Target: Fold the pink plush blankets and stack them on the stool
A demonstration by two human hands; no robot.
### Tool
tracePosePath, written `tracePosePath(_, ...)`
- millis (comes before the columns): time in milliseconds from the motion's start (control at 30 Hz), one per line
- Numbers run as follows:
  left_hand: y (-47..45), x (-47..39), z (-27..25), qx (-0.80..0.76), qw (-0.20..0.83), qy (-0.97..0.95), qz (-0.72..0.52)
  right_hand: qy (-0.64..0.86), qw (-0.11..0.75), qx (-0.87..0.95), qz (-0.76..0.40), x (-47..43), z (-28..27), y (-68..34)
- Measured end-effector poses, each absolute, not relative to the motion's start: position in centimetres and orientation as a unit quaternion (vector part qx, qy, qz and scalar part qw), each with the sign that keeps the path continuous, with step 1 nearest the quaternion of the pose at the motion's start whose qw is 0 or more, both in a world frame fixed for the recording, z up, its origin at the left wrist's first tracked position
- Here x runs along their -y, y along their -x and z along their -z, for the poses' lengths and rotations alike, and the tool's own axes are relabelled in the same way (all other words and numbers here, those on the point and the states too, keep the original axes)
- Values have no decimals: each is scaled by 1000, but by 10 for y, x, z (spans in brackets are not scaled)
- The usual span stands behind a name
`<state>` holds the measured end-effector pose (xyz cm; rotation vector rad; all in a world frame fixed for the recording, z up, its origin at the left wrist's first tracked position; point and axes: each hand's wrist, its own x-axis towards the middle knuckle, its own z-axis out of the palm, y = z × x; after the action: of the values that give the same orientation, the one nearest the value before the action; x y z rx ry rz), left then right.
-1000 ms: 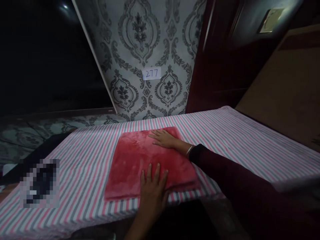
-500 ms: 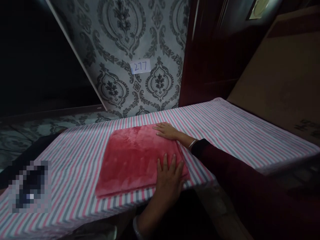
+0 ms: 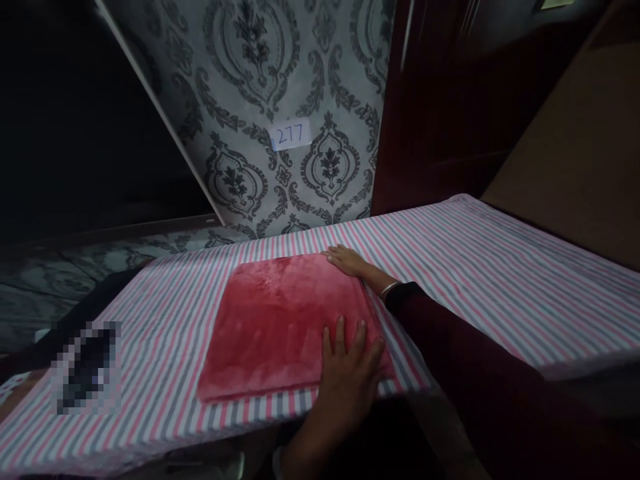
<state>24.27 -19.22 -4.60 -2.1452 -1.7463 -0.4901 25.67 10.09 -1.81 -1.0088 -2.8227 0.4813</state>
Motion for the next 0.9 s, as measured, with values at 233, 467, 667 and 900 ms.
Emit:
tracePosePath(233,-244,197,39,620,103,756,183,382,115,909,-121,-63,-28,-270)
tracePosePath(467,-207,191,-19,594,-29,751,288,332,182,922,-82,49,-7,-337)
tracePosePath(667,-180,98,-49,629,-111,762,103,282,228,929,-79,95,34,-354)
tracePosePath(900,-188,12,-20,682,-81,727,5,283,310,903,-96,91,62,-352)
